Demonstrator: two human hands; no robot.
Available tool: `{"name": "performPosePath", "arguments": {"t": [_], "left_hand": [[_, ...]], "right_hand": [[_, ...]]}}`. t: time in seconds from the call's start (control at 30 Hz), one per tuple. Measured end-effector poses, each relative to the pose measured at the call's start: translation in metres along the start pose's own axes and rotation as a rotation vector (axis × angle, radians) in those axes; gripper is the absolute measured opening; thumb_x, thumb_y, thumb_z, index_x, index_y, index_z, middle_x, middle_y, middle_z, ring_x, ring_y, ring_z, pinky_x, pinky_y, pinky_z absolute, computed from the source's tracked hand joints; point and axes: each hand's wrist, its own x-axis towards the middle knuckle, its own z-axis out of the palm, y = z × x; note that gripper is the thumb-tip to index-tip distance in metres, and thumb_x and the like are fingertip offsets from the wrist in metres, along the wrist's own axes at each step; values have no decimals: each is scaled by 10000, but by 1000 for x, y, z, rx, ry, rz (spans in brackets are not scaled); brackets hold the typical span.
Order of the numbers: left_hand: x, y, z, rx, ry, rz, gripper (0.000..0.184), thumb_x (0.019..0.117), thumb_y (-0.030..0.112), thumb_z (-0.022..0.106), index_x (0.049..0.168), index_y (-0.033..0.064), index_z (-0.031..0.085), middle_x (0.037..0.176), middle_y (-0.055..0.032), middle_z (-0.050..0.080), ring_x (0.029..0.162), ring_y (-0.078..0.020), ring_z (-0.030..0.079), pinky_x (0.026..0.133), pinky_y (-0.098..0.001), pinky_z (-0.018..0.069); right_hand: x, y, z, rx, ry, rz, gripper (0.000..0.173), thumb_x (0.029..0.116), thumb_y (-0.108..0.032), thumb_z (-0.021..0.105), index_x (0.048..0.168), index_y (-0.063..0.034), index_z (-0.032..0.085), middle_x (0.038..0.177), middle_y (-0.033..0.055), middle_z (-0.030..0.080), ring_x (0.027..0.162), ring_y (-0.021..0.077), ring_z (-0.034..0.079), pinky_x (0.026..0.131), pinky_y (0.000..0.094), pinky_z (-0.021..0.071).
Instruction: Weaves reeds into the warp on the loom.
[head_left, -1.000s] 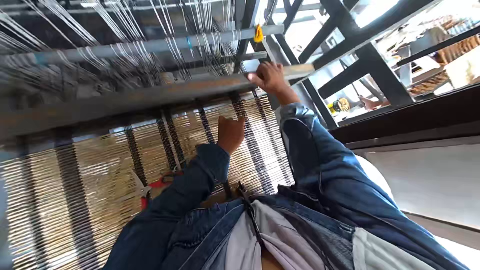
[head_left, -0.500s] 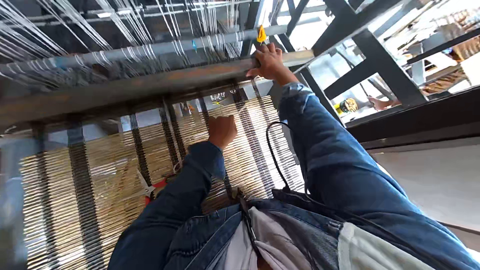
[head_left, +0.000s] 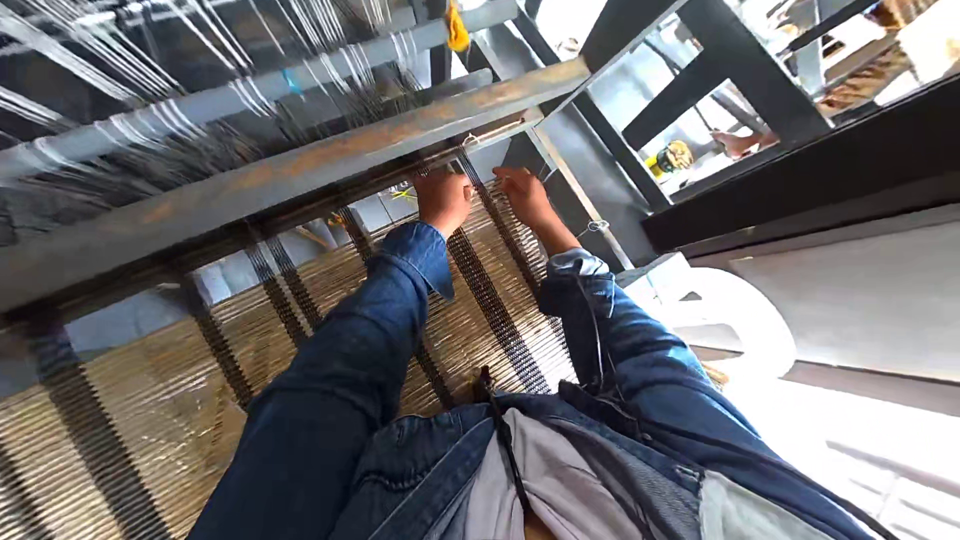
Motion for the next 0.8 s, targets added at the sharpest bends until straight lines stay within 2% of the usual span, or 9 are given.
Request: {"name": "performPosePath", "arguments": {"t": [0.07, 0.2, 0.3, 0.53, 0.67, 0.8], "left_hand": [[3, -4, 4, -58, 28, -22, 247, 1020, 153, 578, 1168, 61, 754, 1187, -226, 709, 1222, -426, 606, 1086, -672, 343], [6, -7, 4, -74, 42, -70, 273, 1031, 158, 539, 1180, 80, 753, 1196, -208, 715, 1227, -404, 614, 1092, -646, 350], [9, -6, 6, -73, 48, -77, 261, 1021, 174, 558, 1164, 85, 758, 1189, -198, 716, 1223, -396, 611, 1100, -648, 333], [7, -12, 6, -94, 38, -27, 258, 1025, 126, 541, 1151, 84, 762, 1191, -182, 718, 1222, -373, 612, 1102, -622, 330], [6, -16, 7, -85, 32, 10, 281, 1024, 96, 515, 1167, 83, 756, 1205, -188, 712, 1229, -380, 603, 1093, -627, 325], [3, -20, 1, -68, -33, 63, 309, 1036, 74, 482, 1216, 83, 733, 1199, -200, 711, 1226, -400, 601, 1086, -642, 321]], "right_hand": [[10, 3, 5, 62, -45, 48, 332, 1073, -72, 464, 1337, 50, 624, 1329, 248, 634, 1194, 310, 648, 1052, 425, 503], [20, 8, 13, 238, -94, 144, 278, 1073, -70, 471, 1231, 79, 644, 1146, 207, 686, 985, 214, 680, 889, 372, 564], [24, 4, 9, 283, -151, 199, 264, 1073, -58, 458, 1209, 72, 643, 1085, 176, 682, 910, 166, 662, 824, 337, 560], [26, 9, 13, 220, -175, 109, 272, 1074, -31, 416, 1196, 77, 633, 1062, 176, 667, 901, 171, 637, 816, 339, 543], [24, 13, 14, 240, -143, 76, 276, 1065, -19, 421, 1194, 77, 646, 1147, 182, 676, 999, 166, 647, 892, 333, 535], [25, 12, 13, 187, -144, 36, 289, 1057, -4, 407, 1187, 84, 650, 1134, 199, 686, 1017, 192, 655, 923, 355, 527]]}}
